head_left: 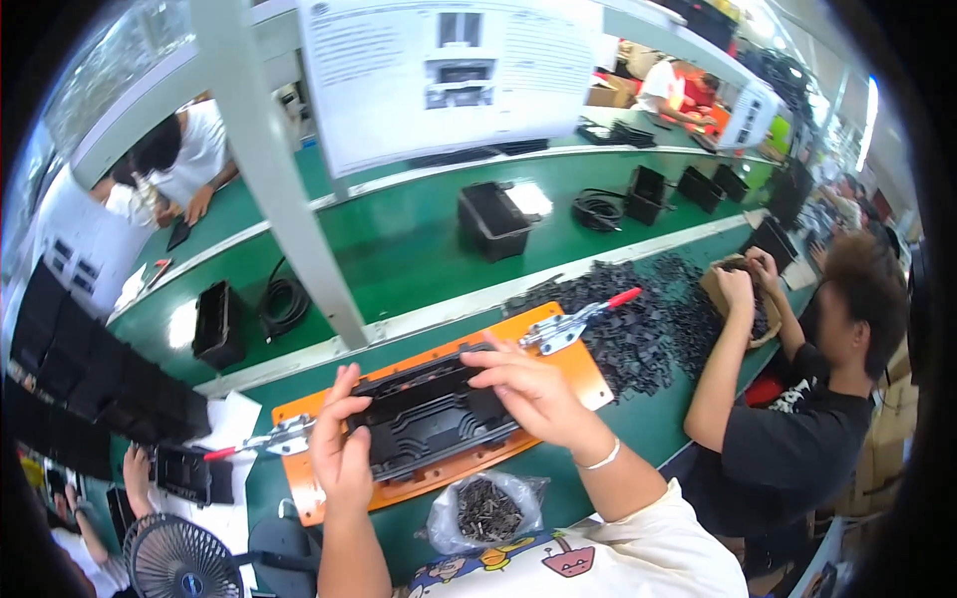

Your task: Assembling plastic enclosures by manually inserting internal parts and using a toggle clamp press to secure them.

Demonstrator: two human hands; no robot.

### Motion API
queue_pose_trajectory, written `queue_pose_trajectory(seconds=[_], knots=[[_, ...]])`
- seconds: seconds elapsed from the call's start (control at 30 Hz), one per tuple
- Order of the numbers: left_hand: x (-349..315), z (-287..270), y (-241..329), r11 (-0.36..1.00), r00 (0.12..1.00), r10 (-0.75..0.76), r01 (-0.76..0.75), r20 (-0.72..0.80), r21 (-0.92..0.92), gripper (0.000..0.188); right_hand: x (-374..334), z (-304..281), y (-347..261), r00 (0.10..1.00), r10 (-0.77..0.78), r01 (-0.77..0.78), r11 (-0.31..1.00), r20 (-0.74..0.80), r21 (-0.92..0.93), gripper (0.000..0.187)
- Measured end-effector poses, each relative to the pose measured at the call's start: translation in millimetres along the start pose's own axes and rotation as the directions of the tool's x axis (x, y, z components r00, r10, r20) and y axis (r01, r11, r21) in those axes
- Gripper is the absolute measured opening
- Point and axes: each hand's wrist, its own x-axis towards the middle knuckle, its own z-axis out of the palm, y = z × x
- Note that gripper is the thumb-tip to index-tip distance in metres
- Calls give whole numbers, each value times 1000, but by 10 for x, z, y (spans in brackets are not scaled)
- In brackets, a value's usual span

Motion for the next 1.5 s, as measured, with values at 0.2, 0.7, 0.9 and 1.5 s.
queue_pose_trajectory(seconds=[0.2, 0.7, 0.9, 1.5], knots=[[81, -23, 228, 892, 986, 69, -130, 153, 434, 39, -39, -29, -42, 997, -70, 72, 989, 23, -130, 32], [-111, 120, -181, 779, 970, 43, -181, 238, 600, 16, -896, -1063, 644, 666, 507, -735, 321, -548, -597, 30], [-135, 130, -180, 834, 987, 33, -115, 158, 539, 14, -1089, -990, 956, 680, 537, -724, 382, -499, -575, 34], [-129, 98, -203, 857, 984, 52, -130, 169, 499, 13, -1064, -1056, 1030, 692, 483, -712, 579, -536, -398, 21]])
